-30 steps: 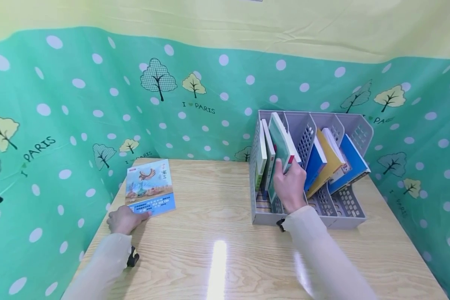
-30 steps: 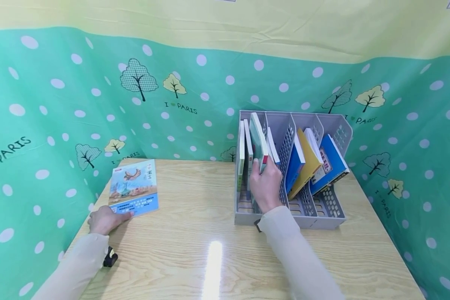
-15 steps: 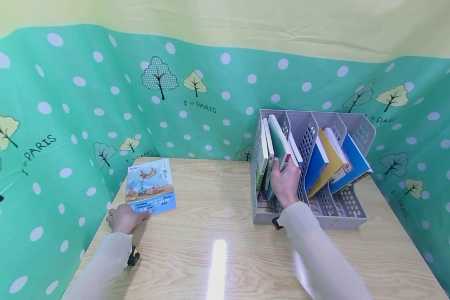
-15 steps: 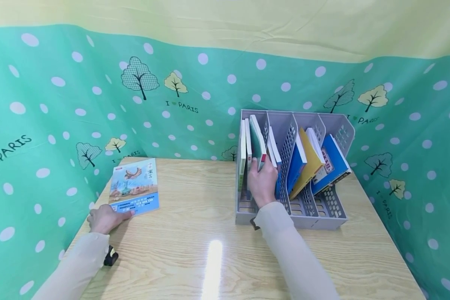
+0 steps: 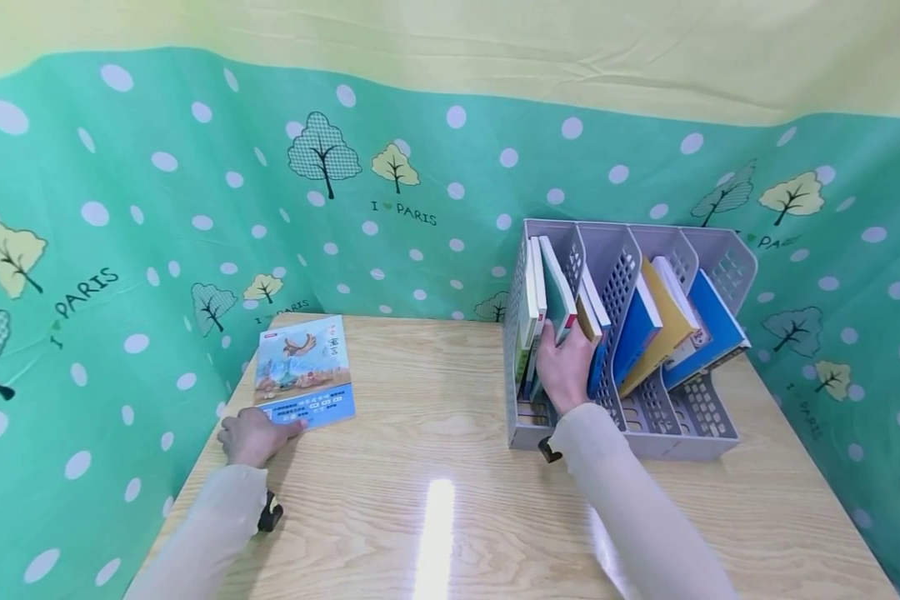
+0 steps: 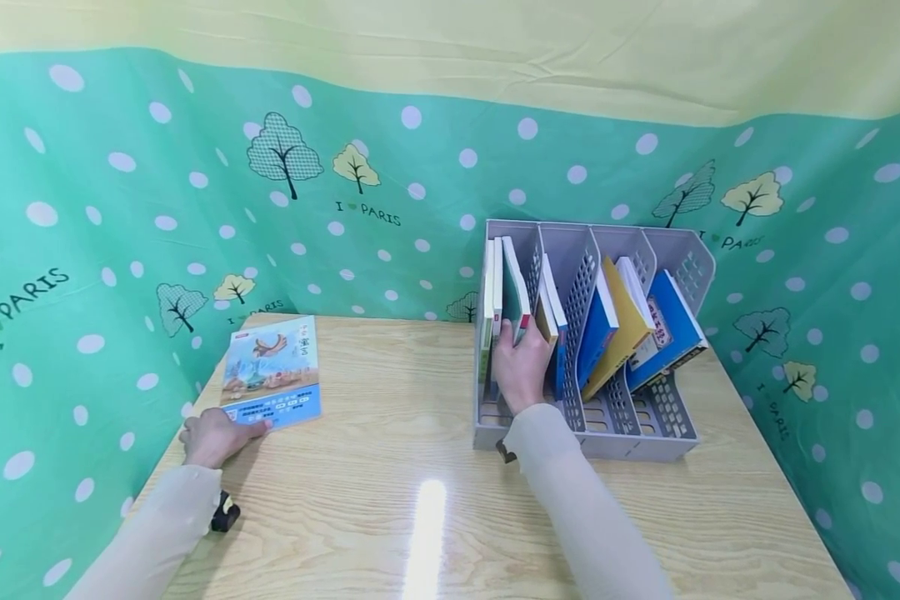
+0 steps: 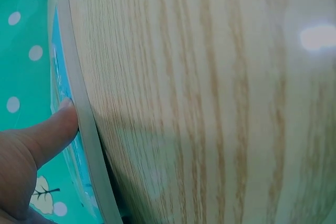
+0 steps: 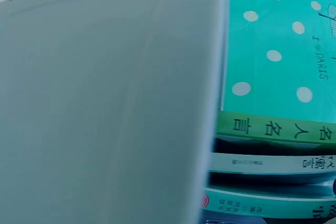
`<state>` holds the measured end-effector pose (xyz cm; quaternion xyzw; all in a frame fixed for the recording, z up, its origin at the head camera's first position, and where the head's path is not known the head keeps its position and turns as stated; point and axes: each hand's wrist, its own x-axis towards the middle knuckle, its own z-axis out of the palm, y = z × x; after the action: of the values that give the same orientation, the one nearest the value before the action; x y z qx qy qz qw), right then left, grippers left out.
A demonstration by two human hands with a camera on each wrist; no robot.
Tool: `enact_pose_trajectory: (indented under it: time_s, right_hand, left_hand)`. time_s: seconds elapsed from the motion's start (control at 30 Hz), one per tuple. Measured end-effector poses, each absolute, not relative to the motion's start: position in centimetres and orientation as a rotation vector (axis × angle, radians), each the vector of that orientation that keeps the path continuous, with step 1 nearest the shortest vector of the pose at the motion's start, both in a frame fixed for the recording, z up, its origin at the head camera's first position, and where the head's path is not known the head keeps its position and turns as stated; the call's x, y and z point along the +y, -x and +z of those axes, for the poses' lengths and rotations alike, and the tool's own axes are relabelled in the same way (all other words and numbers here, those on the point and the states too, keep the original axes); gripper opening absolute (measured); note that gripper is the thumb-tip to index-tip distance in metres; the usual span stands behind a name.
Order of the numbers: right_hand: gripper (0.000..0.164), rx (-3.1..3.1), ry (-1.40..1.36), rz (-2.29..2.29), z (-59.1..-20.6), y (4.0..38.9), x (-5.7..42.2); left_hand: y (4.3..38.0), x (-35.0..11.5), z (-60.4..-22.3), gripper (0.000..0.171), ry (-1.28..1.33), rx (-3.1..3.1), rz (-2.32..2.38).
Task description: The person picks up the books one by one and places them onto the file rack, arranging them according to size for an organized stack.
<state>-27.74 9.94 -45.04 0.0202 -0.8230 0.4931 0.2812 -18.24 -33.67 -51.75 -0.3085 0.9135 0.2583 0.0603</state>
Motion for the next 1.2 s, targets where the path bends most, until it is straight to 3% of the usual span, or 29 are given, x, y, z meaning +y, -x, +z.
enact_pose_trajectory:
  time_s: [1.2]
  right_hand:
    - [0.046, -2.381, -0.011, 1.395, -45.77, 27.33, 10.29]
  left_hand:
    - [18.01, -33.51, -51.87, 0.084, 0.904, 2.79, 0.774]
